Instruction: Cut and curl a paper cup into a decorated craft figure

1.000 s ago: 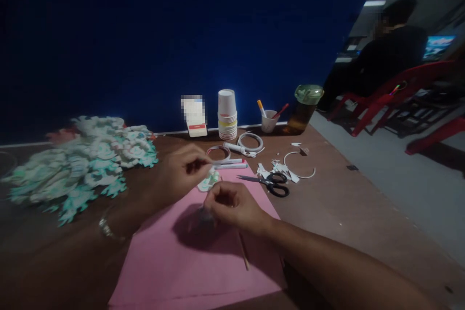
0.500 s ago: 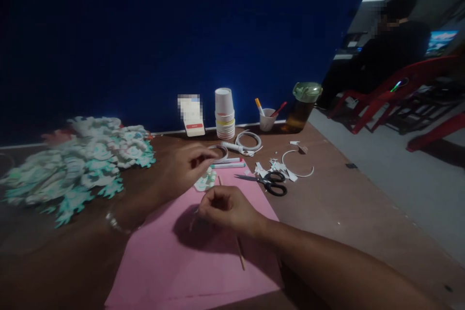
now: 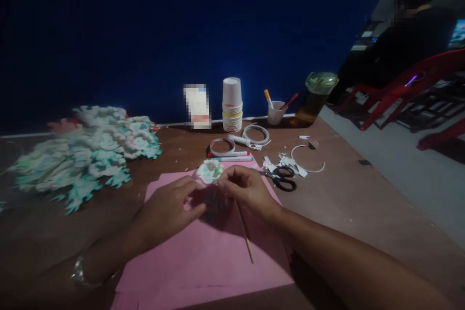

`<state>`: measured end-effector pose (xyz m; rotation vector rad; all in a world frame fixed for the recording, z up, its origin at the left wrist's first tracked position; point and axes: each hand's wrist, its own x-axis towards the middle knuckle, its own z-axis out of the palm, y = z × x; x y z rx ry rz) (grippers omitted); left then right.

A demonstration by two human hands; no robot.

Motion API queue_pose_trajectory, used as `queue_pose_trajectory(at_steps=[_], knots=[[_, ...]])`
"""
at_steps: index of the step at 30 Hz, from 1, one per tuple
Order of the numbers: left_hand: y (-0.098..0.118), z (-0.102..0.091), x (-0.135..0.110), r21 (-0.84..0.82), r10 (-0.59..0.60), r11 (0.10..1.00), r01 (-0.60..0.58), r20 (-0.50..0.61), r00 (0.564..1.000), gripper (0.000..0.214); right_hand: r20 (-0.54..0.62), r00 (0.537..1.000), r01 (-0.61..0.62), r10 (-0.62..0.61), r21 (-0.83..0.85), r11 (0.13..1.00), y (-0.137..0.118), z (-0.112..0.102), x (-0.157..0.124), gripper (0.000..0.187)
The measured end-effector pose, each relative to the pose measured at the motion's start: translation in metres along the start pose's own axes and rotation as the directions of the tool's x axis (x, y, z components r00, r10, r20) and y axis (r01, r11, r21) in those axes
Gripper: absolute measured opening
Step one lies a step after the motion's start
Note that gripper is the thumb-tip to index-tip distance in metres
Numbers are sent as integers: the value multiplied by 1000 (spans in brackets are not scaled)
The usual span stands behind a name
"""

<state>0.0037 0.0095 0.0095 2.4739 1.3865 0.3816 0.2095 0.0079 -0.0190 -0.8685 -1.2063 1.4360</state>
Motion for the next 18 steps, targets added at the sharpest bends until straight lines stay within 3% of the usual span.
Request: queue_pose_trajectory(at_steps=[5,10,14,18], knots=[[5,9,11,-66,-36,997,41,86,996,14,11,1000,-10,10,-26,1000,1,-2,0,27],[-10,7,9,-121,-45,992,43,-14,999,13,3,1000,0,0,-20,1000,0,-4,2,28],[-26,-3,13,163,216,967,-194,-131,968,20,-2,1000,-19,18,-25,1000,0,-3,3,29],[-34,-5,29,351,430,852,-388,-48,902,47,-1,1000,-26,26,-57,998,0,-3,4,29]])
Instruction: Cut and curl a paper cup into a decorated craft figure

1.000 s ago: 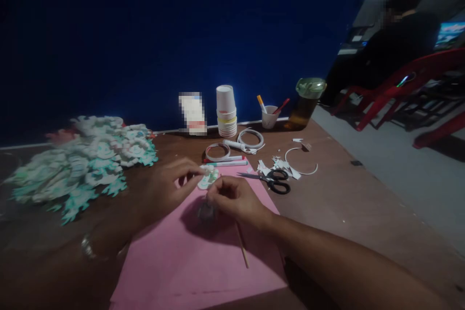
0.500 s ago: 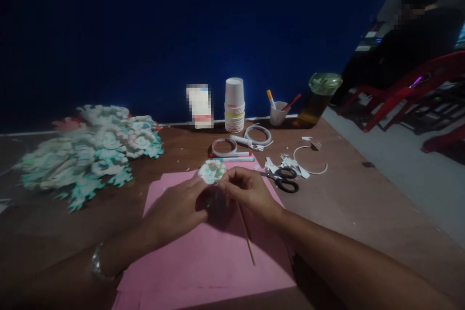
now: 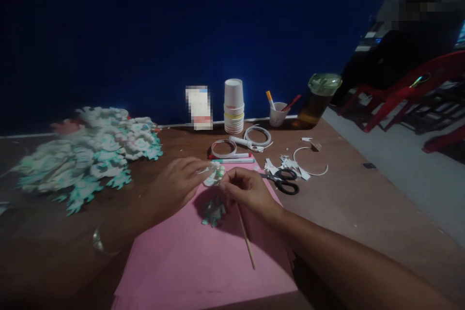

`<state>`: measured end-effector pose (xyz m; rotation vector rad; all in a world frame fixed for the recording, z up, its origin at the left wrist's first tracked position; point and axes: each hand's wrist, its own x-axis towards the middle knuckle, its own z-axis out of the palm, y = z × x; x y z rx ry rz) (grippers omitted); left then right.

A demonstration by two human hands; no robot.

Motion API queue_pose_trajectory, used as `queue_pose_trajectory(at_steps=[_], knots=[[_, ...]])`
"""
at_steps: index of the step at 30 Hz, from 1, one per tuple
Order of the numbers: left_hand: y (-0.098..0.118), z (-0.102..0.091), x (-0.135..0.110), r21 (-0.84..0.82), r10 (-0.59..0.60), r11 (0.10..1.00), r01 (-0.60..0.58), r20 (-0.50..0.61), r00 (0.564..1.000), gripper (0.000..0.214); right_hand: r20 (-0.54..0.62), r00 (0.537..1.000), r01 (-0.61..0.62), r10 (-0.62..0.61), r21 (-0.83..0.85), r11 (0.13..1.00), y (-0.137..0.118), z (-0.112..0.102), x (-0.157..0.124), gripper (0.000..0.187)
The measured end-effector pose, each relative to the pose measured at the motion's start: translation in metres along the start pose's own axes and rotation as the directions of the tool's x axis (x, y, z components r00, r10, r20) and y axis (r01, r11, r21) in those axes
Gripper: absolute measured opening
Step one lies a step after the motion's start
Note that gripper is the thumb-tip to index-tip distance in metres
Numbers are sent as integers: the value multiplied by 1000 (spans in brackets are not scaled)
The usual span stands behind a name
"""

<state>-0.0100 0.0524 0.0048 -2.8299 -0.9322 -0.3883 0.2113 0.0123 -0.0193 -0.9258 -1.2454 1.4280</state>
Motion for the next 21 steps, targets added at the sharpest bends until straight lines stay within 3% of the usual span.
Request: queue_pose_trajectory(at_steps=[6,9,13,17,21], knots=[[-14,11,17,22,117,993,-116,-36,992,20,1,1000,13,-13,-45,999,1,-3,2,30],[-14,8,16,-75,74,994,-84,-132,989,13,-16,999,31,-33,-88,996,2,-3,3,30],[-1,-3,11,-338,-77,941,-9,-241,967,11,-79,988,109,-131,-238,965,1,-3,2,22],[15,-9,6,-565,-207,820,91,-144,968,14,-61,952,236,-300,-478,846,-2,-1,-4,10],[24,-8,3,-698,-260,701,146,-60,964,14,39,920,336,-389,-586,738,-6,3,-10,6]])
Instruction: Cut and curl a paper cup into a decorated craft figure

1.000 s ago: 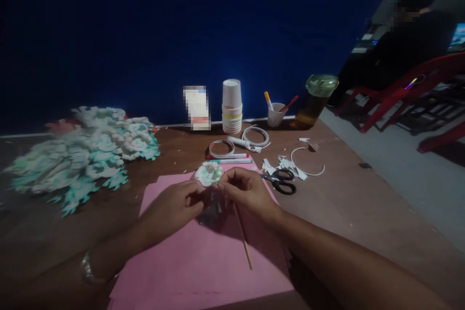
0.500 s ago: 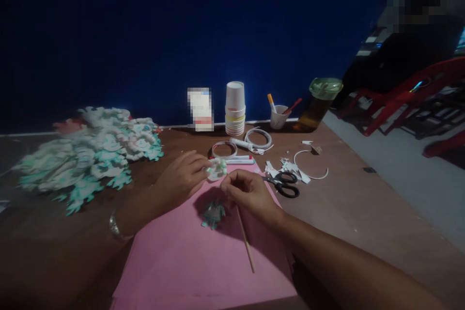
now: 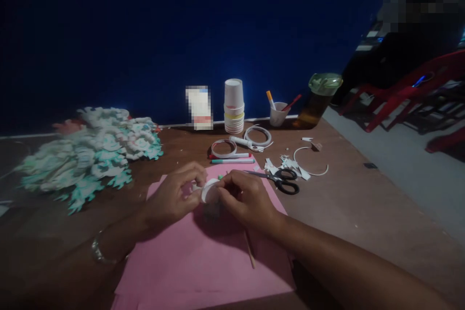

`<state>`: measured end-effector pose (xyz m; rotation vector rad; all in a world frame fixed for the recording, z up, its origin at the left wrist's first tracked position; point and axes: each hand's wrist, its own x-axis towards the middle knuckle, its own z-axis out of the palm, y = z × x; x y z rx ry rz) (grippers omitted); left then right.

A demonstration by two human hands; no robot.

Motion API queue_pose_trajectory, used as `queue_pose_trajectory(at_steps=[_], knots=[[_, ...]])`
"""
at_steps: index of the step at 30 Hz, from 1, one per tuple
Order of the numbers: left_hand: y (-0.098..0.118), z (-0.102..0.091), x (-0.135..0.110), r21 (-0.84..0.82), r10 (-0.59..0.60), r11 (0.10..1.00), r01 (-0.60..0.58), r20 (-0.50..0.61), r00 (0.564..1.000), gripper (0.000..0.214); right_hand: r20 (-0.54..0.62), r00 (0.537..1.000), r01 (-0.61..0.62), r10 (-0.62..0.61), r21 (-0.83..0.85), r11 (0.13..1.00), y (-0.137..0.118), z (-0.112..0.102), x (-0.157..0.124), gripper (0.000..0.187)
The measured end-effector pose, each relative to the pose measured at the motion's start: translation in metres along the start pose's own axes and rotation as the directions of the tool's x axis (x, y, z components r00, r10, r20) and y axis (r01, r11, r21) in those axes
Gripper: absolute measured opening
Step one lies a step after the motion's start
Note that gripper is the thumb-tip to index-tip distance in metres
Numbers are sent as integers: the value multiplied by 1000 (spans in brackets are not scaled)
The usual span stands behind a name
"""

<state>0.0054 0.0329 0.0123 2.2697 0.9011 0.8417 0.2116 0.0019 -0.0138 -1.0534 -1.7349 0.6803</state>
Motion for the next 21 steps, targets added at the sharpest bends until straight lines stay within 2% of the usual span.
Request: queue_pose_trajectory(at_steps=[3,6,9,11,14,17,21], knots=[[2,5,0,-90,-67,993,70,33,997,13,44,999,-12,9,68,998,-4,1,-1,7],[4,11,-1,-131,-106,985,112,52,993,10,103,990,-117,94,246,962,-6,2,-1,8],[3,15,-2,-95,-90,991,89,-7,996,13,158,976,-198,148,373,906,-5,1,0,12],[1,16,-4,-48,-40,998,37,-64,997,15,155,976,-201,151,392,898,-4,0,0,13],[-2,15,-6,95,94,992,-81,-141,986,14,65,991,-133,119,298,945,-1,-1,-1,10],[-3,12,-6,296,271,932,-211,-180,946,12,-30,999,-24,28,108,994,0,-1,-2,8],[-1,10,-7,432,391,855,-287,-172,904,13,-48,995,91,-92,-24,996,-3,-2,-3,10]])
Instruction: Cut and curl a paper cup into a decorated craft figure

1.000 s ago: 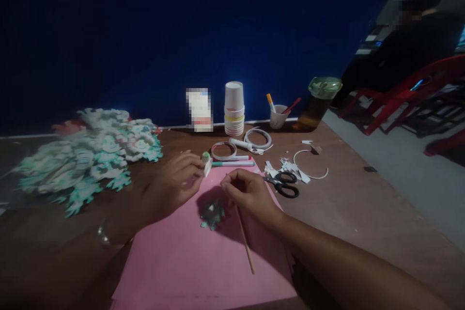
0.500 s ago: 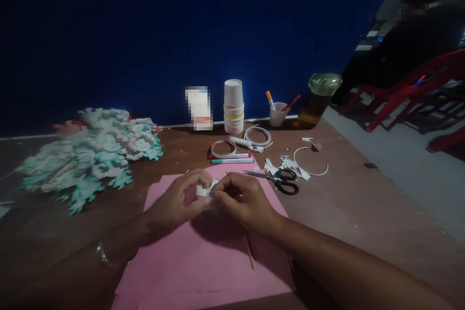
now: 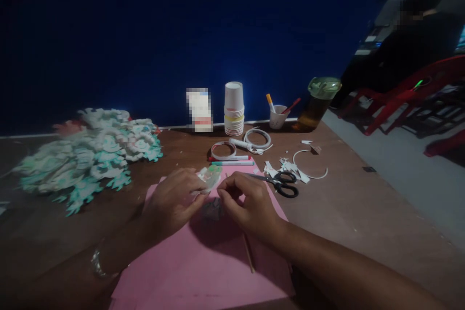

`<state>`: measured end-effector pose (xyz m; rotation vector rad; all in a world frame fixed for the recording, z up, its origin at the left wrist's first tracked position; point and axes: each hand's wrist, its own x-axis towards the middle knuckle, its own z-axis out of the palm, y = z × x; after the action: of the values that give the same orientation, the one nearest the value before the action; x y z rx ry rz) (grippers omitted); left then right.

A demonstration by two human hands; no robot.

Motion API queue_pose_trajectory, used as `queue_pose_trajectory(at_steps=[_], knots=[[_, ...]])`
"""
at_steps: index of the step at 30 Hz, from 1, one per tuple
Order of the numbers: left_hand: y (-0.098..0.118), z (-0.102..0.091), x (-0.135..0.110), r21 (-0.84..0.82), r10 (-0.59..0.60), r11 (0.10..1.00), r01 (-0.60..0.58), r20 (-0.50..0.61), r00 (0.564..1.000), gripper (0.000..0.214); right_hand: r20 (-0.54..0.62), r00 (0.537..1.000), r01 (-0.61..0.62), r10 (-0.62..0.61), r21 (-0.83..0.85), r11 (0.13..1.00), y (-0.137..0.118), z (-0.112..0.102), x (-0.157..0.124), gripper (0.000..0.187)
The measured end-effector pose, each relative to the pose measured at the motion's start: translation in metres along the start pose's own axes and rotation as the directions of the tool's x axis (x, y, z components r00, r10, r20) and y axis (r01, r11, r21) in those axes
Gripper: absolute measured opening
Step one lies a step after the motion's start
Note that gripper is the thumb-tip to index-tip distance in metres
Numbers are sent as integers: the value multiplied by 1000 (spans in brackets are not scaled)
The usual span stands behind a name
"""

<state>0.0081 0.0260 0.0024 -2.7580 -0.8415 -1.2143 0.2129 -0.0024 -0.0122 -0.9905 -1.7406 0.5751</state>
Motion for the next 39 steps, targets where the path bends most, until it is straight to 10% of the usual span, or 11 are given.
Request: queue_pose_trajectory(at_steps=[16,39], knots=[[3,-2,2,-56,-71,996,72,17,997,15,31,994,108,-105,-119,987,0,-2,-1,11],[-1,-7,-2,-20,126,992,-126,-20,992,31,37,995,100,-97,-74,992,-1,0,-2,9]])
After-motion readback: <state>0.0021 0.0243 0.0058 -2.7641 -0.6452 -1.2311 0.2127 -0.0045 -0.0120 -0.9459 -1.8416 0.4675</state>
